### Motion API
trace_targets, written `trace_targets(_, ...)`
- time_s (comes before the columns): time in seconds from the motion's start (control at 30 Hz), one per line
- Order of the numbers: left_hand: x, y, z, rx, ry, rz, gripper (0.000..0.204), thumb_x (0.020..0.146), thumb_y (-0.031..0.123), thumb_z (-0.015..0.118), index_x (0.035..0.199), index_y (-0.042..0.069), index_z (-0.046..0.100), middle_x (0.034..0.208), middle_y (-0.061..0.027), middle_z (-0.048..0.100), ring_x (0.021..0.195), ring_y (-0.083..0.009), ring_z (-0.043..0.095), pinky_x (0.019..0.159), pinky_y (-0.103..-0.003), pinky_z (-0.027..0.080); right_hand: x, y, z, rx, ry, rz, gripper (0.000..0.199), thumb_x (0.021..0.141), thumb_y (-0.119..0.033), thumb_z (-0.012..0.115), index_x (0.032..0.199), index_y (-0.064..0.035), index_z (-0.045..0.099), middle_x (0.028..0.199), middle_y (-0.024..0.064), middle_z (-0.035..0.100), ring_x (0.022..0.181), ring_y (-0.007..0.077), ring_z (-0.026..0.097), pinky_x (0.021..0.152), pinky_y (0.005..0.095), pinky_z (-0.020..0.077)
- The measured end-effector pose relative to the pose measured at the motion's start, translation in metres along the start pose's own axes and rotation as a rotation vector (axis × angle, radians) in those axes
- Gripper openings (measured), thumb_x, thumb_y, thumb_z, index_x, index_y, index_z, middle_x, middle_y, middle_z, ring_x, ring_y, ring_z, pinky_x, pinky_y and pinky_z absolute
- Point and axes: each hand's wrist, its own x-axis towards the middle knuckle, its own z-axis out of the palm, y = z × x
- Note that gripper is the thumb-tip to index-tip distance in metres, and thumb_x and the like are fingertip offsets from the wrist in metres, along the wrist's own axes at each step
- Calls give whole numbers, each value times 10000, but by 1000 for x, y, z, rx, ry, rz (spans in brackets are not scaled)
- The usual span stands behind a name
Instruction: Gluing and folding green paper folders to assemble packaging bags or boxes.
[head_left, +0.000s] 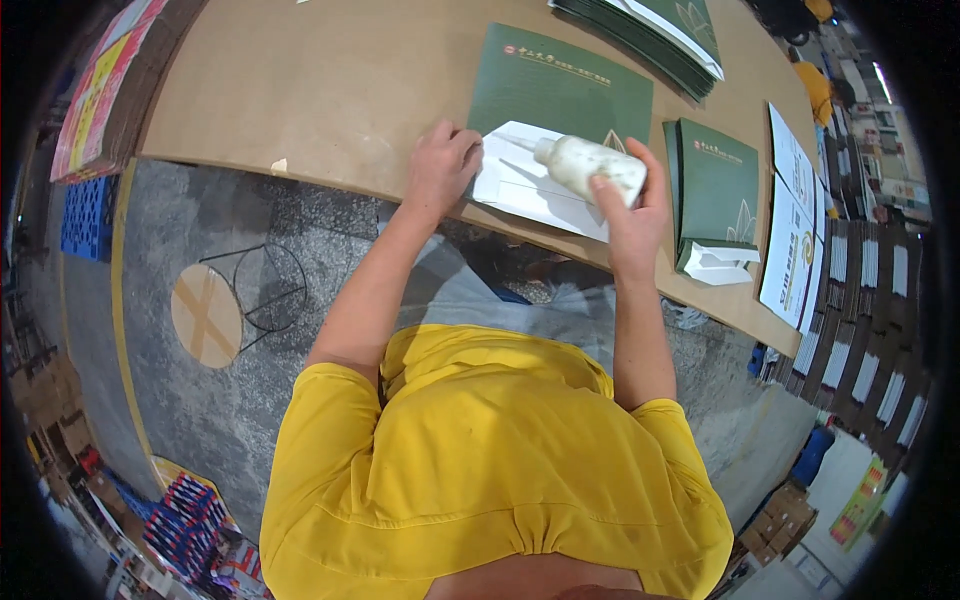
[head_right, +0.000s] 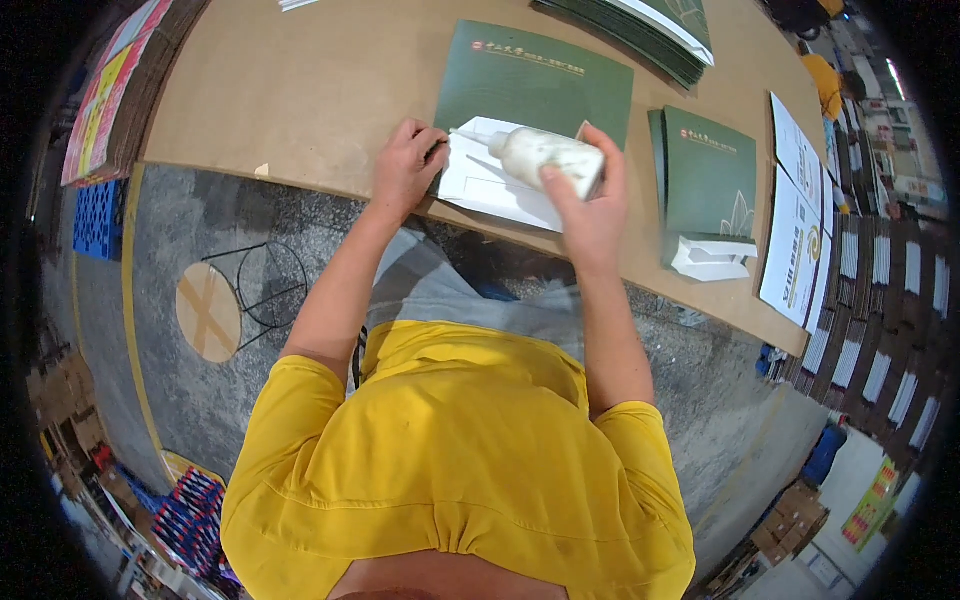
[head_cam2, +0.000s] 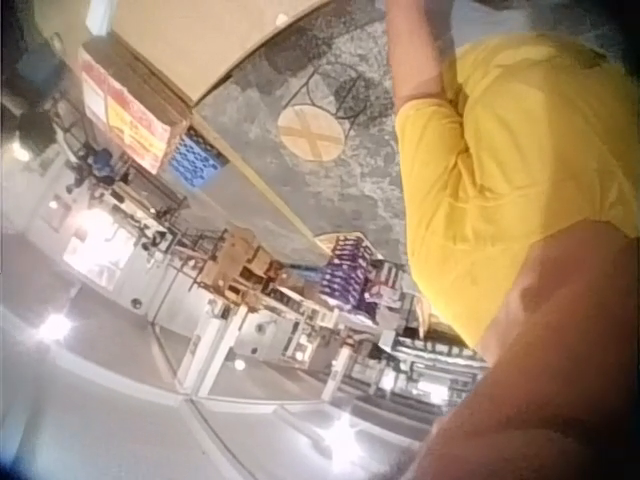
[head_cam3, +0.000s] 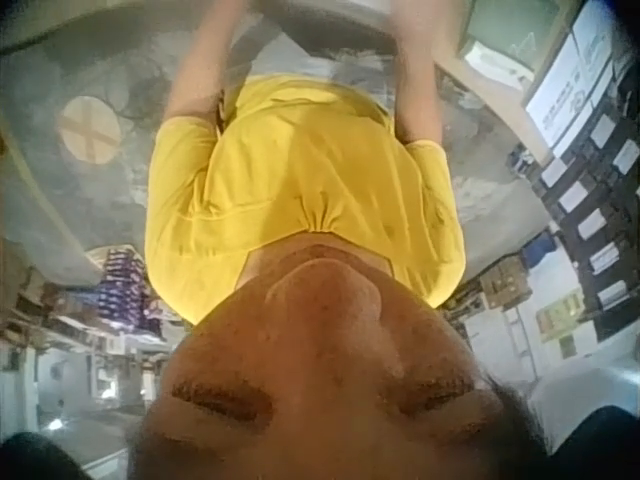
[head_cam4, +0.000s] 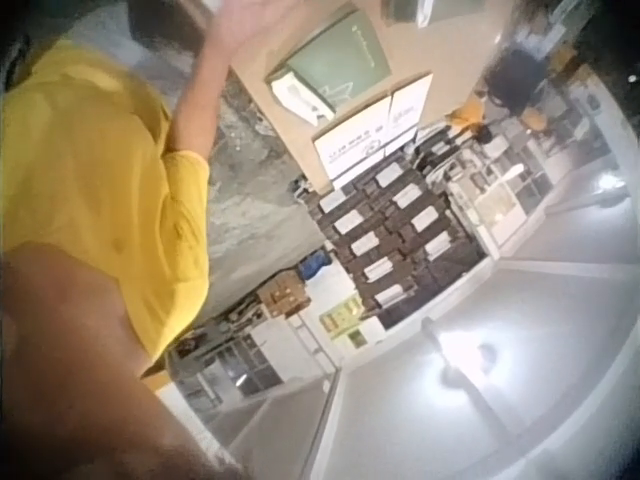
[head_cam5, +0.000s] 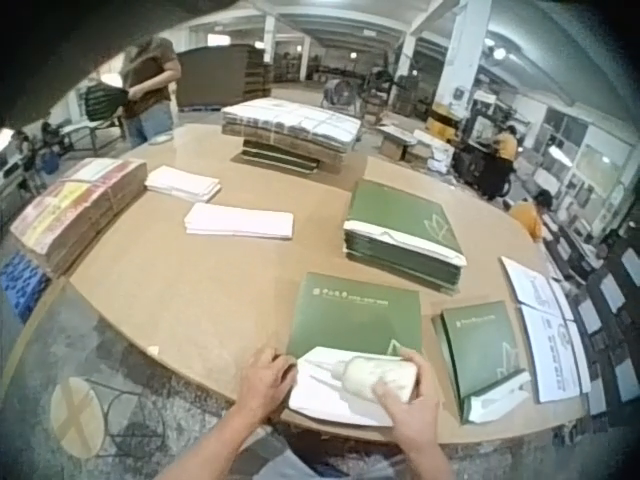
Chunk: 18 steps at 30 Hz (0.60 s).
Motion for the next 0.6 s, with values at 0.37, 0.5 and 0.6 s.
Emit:
trace_targets(0.37, -1, -6, -6, -36, -41, -43, 134, 761, 105, 676, 888, 75, 646, 873, -102, 566, 765, -273, 592, 658, -355, 482, -26, 0, -114, -40, 376, 45, 539, 779, -88, 687, 1263, -40, 452, 1141, 130, 528, 1001, 220, 570, 795, 324, 512)
trace_targets(0.5, 1, -2, -8, -27, -72, -76, 144, 759, 91, 682, 896, 72, 643, 864, -93, 558, 732, -250, 584, 644, -344, 482, -36, 1, -116, -304, 325, -37, 572, 722, -82, 724, 1238, -28, 485, 1139, 109, 517, 1032, 217, 536, 903, 317, 433)
trace_targets(0.6, 1, -6, -7, -36, -75, -68, 146, 760, 85, 682, 901, 75, 644, 864, -91, 558, 727, -242, 584, 636, -337, 481, -36, 1, -110, -416, 294, -87, 545, 701, -83, 732, 1198, -22, 518, 1112, 111, 527, 1026, 234, 536, 899, 342, 435)
